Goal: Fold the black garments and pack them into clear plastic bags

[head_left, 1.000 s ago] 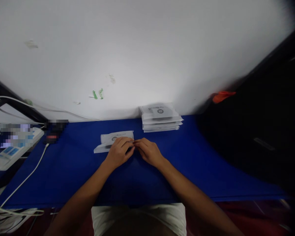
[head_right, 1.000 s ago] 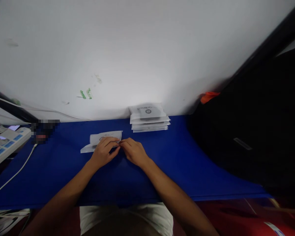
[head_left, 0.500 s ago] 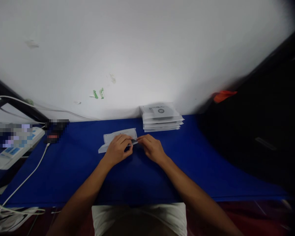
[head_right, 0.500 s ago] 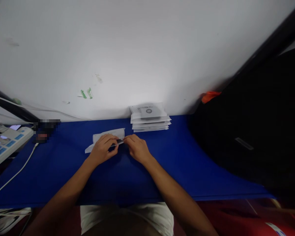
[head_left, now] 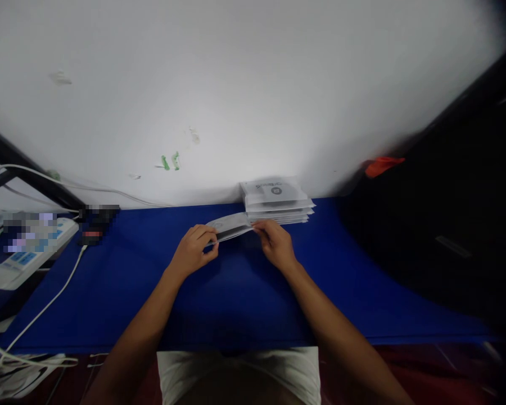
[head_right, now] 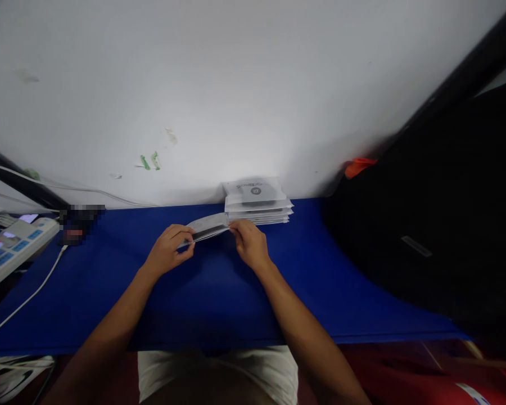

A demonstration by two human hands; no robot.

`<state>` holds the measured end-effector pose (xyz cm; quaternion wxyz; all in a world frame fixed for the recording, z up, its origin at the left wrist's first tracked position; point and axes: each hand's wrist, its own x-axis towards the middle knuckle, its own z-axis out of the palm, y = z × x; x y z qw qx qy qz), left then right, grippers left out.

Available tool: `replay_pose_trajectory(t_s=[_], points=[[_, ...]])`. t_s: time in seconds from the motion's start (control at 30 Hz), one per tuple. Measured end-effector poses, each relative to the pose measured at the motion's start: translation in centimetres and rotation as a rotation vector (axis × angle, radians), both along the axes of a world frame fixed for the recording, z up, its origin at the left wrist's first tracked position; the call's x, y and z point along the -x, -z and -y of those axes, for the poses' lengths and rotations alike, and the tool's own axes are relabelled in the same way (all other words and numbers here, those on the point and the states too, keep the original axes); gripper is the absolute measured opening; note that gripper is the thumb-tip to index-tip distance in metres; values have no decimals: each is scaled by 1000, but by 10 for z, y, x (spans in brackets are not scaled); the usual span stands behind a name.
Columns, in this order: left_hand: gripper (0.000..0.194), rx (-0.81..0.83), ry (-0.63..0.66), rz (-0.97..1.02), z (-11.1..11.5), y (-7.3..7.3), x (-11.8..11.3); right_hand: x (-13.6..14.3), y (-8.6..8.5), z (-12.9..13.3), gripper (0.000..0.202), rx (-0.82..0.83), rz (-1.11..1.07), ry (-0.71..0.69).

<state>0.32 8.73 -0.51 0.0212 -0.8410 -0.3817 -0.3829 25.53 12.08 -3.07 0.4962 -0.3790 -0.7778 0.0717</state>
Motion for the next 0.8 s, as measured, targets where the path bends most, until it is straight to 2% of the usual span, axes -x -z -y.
replay_pose_trajectory(t_s=[0.3,0.8], points=[[7,42,25,28,0,-9,6,0,0,-1,12,46,-36,10],[7,107,40,12,-2,-9,16,-1,0,-2,14,101,-33,10]])
